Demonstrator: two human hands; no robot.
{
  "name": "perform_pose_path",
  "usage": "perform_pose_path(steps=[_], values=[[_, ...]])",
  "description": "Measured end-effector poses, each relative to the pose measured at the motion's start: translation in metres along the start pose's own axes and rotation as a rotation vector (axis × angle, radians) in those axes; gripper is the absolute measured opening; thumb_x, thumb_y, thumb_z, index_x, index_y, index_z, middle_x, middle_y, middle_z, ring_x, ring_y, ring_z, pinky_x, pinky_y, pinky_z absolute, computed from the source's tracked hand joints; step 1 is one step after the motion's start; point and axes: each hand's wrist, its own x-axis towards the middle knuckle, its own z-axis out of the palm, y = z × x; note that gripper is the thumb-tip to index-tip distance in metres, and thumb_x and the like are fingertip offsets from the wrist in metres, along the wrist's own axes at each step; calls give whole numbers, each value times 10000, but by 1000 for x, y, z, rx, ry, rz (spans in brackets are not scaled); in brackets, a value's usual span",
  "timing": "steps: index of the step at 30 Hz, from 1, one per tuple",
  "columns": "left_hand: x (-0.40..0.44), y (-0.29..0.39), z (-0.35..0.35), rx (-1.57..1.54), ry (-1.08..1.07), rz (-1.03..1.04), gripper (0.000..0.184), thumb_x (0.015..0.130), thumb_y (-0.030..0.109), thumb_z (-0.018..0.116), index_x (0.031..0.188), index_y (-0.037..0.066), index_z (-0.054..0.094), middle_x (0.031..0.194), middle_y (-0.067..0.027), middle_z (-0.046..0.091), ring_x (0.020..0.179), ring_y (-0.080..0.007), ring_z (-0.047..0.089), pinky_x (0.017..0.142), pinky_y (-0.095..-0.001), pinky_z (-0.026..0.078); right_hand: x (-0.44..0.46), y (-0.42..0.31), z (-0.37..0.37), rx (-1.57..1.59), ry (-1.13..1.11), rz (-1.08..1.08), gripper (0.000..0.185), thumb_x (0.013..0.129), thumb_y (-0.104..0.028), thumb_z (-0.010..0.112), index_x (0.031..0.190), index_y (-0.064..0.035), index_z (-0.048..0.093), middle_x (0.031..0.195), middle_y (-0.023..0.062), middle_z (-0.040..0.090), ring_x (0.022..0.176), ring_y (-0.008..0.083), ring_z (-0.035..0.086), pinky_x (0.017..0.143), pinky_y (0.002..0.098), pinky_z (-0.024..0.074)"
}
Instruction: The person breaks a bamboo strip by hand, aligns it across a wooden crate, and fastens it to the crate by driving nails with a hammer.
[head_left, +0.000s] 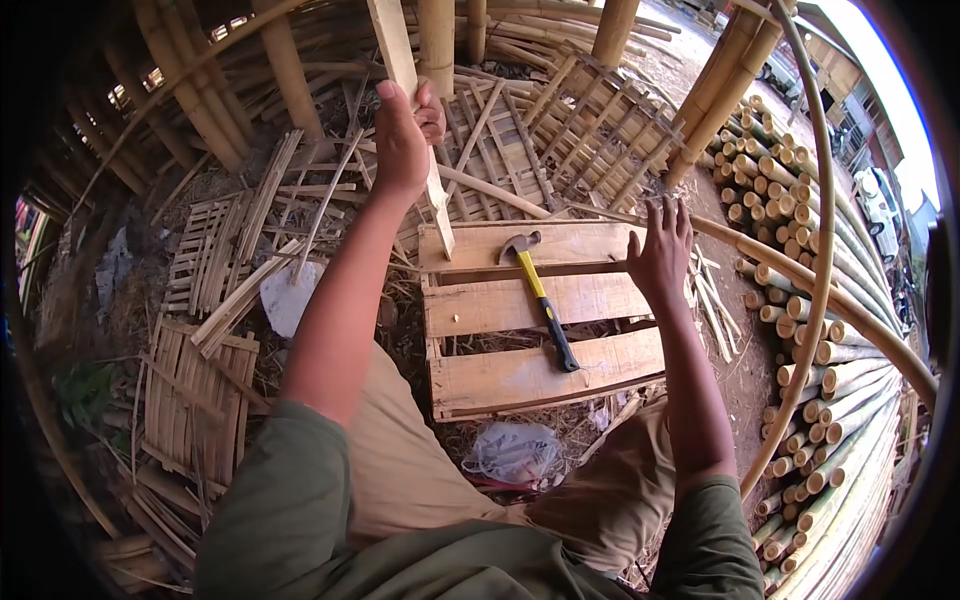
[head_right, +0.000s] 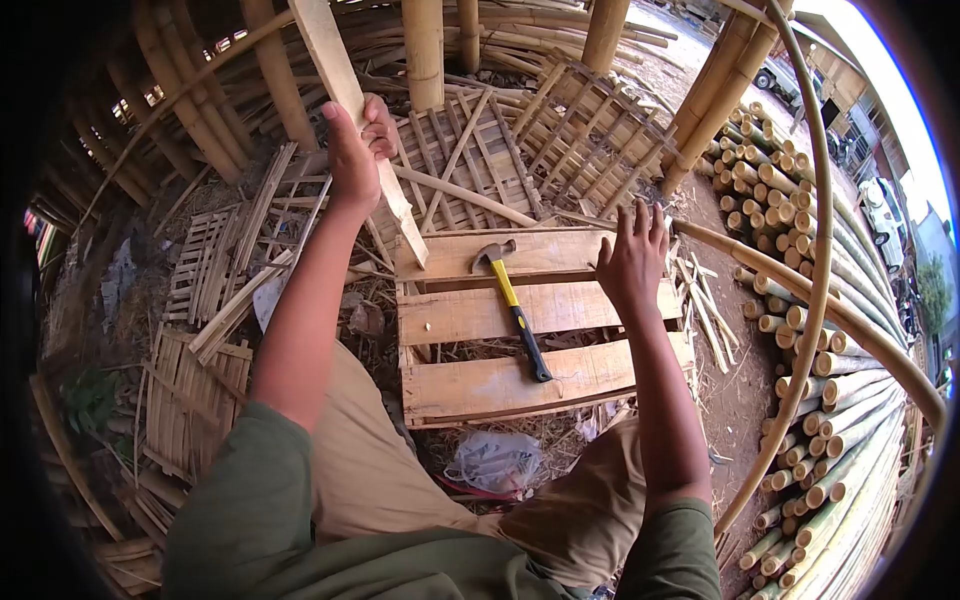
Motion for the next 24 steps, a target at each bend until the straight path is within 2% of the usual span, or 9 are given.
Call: perform_pose_path(steps=[4, 6, 8, 10, 12, 14, 18, 22, 24], values=[[-5, 6, 1, 13, -4, 5, 708, 879, 823, 275, 827, 121, 354, 673, 43, 265, 539, -65, 237, 491, -224, 204, -28, 10, 14, 390, -177, 181, 185, 821, -155, 691, 950, -27, 653, 992, 129, 656, 916, 307, 591, 848, 472, 449], [-9, 8, 1, 16, -15, 26, 729, 851, 852, 278, 816, 126, 340, 672, 37, 264, 542, -69, 237, 489, -229, 196, -55, -4, 29, 387, -344, 179, 216, 829, -166, 688, 992, -30, 645, 1054, 152, 631, 1017, 320, 574, 897, 471, 433], [-11, 11, -1, -3, -19, 17, 744, 830, 868, 294, 812, 125, 337, 671, 34, 258, 545, -74, 230, 488, -233, 192, -47, -16, 32, 234, 4, 103, 275, 837, -169, 674, 1071, -34, 622, 1158, 179, 585, 1151, 345, 518, 970, 480, 392], [-12, 12, 0, -2, 4, 18, 758, 813, 879, 303, 811, 122, 336, 669, 30, 252, 546, -79, 218, 487, -235, 188, -12, -6, 19, 22, 94, 22, 382, 829, -151, 642, 1191, -42, 584, 1306, 190, 518, 1334, 356, 396, 1132, 539, 237], [-12, 12, 2, -11, -6, 18, 754, 814, 877, 308, 811, 124, 334, 673, 29, 250, 553, -82, 206, 493, -236, 188, 3, 15, 25, -317, 69, 5, 402, 802, -126, 634, 1194, -40, 612, 1275, 187, 559, 1366, 343, 386, 1169, 630, 83], [-12, 12, 4, 13, 16, 20, 752, 813, 879, 307, 813, 127, 332, 679, 28, 249, 560, -84, 201, 500, -238, 185, -1, 35, 44, -393, -287, 170, 356, 783, -93, 616, 1131, -31, 661, 1190, 168, 619, 1355, 326, 414, 1143, 694, -28], [-10, 11, 7, 27, 45, -5, 767, 797, 894, 303, 799, 128, 313, 683, 30, 236, 565, -84, 192, 508, -244, 165, -6, 42, 44, -450, -272, 164, 139, 828, -86, 593, 863, -64, 726, 912, 74, 663, 1051, 254, 606, 1151, 690, -38], [-9, 13, 11, 45, 62, -2, 744, 819, 877, 308, 785, 135, 303, 685, 31, 229, 577, -85, 183, 510, -245, 165, 6, 46, 41, -308, -321, 248, 154, 823, -82, 597, 744, -107, 727, 797, 62, 653, 944, 241, 620, 1165, 674, -4], [-9, 12, 12, 40, 50, -4, 730, 832, 864, 315, 785, 136, 304, 686, 31, 226, 581, -86, 179, 510, -244, 166, 6, 53, 45, -275, -211, 229, 184, 817, -81, 605, 682, -129, 720, 748, 72, 649, 937, 249, 624, 1172, 657, 17]])
